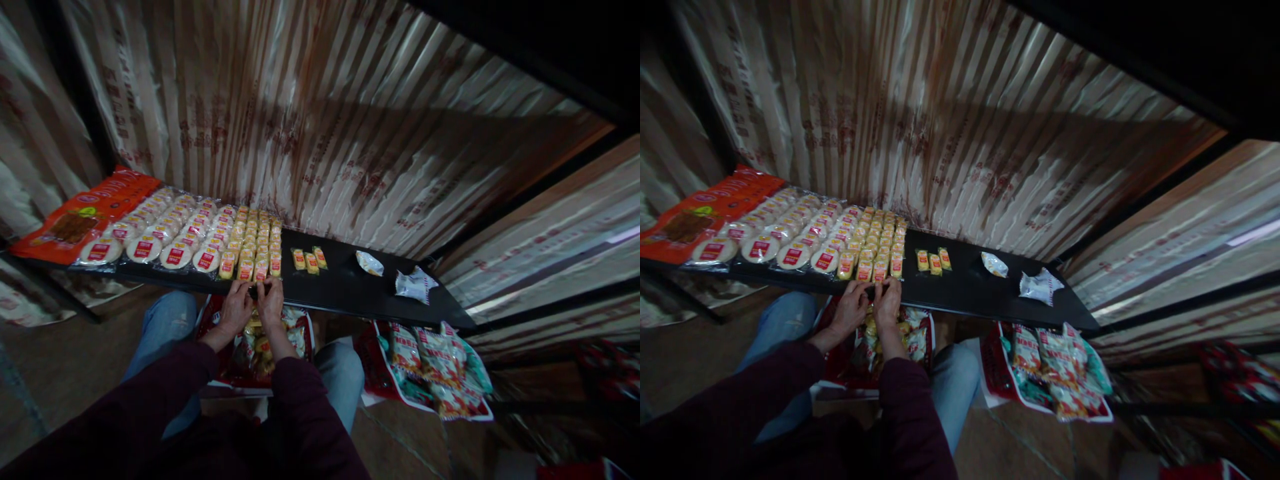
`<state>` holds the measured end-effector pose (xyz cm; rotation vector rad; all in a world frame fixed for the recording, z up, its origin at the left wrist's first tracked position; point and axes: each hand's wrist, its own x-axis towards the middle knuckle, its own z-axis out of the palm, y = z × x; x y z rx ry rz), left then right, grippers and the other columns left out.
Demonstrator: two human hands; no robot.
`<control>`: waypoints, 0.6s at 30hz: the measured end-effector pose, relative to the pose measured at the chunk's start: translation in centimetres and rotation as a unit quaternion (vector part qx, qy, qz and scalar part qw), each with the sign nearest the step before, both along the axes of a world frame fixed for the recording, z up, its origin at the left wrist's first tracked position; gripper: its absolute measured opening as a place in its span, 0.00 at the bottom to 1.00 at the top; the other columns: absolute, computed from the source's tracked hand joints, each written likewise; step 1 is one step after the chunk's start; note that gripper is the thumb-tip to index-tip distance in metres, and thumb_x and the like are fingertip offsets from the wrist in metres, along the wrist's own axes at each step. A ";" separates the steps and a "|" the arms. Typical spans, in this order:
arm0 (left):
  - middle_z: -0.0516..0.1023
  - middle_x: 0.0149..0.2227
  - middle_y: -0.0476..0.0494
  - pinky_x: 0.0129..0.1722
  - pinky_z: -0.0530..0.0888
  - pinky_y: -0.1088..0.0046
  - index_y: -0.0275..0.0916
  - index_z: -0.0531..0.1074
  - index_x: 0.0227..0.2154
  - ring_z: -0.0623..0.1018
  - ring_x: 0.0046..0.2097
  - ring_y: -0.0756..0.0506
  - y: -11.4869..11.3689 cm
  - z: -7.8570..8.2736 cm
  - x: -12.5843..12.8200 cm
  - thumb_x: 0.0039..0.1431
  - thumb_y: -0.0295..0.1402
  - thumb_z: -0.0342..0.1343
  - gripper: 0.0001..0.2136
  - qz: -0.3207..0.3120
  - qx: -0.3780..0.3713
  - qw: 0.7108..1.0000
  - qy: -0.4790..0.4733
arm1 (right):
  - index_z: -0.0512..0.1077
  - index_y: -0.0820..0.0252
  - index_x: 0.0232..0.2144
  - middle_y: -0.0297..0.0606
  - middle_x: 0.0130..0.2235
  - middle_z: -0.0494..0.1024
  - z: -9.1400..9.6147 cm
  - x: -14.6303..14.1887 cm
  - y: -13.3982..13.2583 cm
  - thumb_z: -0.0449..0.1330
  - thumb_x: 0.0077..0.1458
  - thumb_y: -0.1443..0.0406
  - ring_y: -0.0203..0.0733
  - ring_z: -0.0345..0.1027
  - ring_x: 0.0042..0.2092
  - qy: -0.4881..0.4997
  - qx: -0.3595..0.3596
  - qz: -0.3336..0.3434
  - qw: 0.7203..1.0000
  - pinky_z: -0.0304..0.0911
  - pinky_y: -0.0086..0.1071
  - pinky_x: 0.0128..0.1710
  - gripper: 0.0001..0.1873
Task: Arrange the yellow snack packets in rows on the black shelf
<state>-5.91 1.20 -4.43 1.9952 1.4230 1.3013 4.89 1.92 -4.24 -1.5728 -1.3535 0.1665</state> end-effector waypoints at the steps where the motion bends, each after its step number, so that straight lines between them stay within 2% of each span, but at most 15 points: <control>1: 0.70 0.41 0.41 0.48 0.73 0.67 0.37 0.72 0.43 0.74 0.44 0.46 -0.1 0.1 0.0 0.52 0.20 0.45 0.18 -0.003 -0.001 1.000 0.003 | 0.64 0.58 0.32 0.37 0.34 0.69 0.1 0.0 -0.1 0.53 0.56 0.66 0.41 0.63 0.38 -0.003 0.002 0.003 1.000 0.61 0.35 0.43 0.01; 6: 0.71 0.43 0.40 0.49 0.73 0.67 0.37 0.72 0.46 0.73 0.45 0.46 -0.4 0.7 0.2 0.51 0.20 0.45 0.21 -0.035 0.007 0.999 0.026 | 0.66 0.58 0.33 0.43 0.41 0.71 0.6 -0.3 -0.8 0.52 0.56 0.67 0.43 0.64 0.45 0.002 0.005 0.006 1.000 0.61 0.38 0.49 0.03; 12: 0.71 0.42 0.40 0.47 0.74 0.67 0.37 0.71 0.46 0.74 0.43 0.46 -0.4 0.8 0.3 0.52 0.21 0.45 0.19 -0.023 0.005 0.999 0.034 | 0.69 0.60 0.35 0.48 0.46 0.71 1.0 -0.4 -2.1 0.50 0.58 0.66 0.44 0.62 0.54 0.015 -0.010 0.007 1.000 0.60 0.40 0.54 0.08; 15: 0.71 0.41 0.40 0.46 0.74 0.69 0.37 0.71 0.47 0.74 0.42 0.46 -0.5 0.6 0.2 0.51 0.21 0.46 0.20 -0.025 0.000 0.999 0.030 | 0.70 0.60 0.35 0.49 0.49 0.70 1.1 -0.4 -2.7 0.49 0.59 0.66 0.43 0.63 0.54 0.015 -0.002 -0.001 1.000 0.60 0.40 0.54 0.10; 18: 0.70 0.41 0.40 0.45 0.74 0.69 0.36 0.71 0.47 0.74 0.40 0.47 -0.5 0.5 0.0 0.50 0.22 0.47 0.20 -0.031 -0.016 0.999 0.033 | 0.70 0.60 0.35 0.47 0.46 0.71 0.8 -0.3 -3.4 0.49 0.60 0.65 0.42 0.65 0.51 0.011 0.010 -0.016 1.000 0.61 0.39 0.53 0.11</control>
